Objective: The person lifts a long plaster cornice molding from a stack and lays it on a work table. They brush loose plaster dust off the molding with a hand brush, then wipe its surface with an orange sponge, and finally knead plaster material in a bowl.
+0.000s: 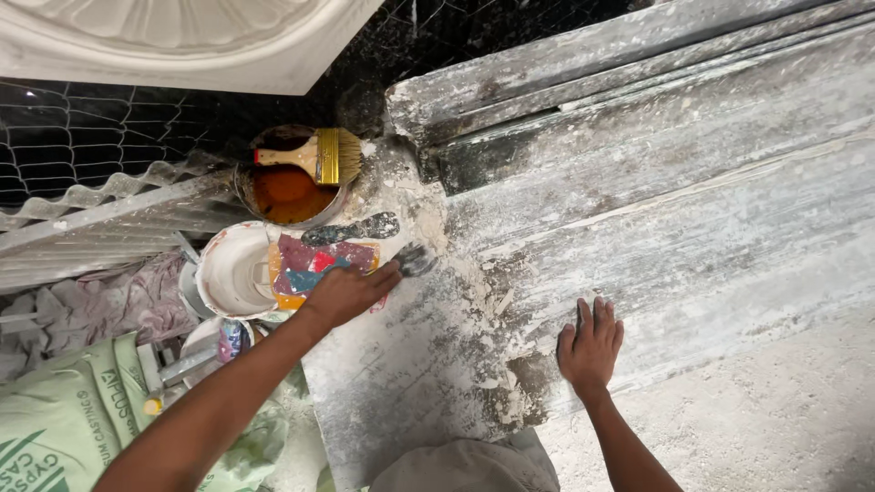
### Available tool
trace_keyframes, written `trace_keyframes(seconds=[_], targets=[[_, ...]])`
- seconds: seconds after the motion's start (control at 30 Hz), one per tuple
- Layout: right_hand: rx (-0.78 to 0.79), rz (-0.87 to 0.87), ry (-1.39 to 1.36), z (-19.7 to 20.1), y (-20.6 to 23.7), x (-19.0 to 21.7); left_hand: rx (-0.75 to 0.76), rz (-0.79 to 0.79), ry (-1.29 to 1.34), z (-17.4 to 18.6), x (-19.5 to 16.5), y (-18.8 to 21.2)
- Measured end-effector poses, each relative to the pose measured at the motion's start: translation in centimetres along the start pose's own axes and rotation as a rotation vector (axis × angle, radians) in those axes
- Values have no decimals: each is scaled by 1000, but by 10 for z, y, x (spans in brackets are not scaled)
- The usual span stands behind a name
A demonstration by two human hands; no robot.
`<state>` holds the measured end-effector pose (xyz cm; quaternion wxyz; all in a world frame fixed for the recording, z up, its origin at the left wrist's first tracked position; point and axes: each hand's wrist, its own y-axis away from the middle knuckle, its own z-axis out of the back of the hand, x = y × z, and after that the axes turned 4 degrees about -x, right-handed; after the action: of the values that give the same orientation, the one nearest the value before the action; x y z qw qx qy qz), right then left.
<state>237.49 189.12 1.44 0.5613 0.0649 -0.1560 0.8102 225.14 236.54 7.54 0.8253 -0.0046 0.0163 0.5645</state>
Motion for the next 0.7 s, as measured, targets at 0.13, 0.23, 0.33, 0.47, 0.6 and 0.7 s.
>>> trace_keyframes(seconds=[0.13,0.23,0.33,0.47,0.6,0.7], targets=[[6,-24,30,-4,3,0,96,64,26,5,21,23],[13,-31,7,-5,3,1,-23,38,22,-6,18,-27],[21,52,153,-2,1,-1,28,-25,11,-22,-6,-96],[-14,-5,-14,4,0,4,284,-65,49,6,15,-74],[-29,-19,-13,9,-1,9,127,-71,-91,45,56,-40],[-9,-23,-15,12,-2,11,374,117,106,43,38,-68]])
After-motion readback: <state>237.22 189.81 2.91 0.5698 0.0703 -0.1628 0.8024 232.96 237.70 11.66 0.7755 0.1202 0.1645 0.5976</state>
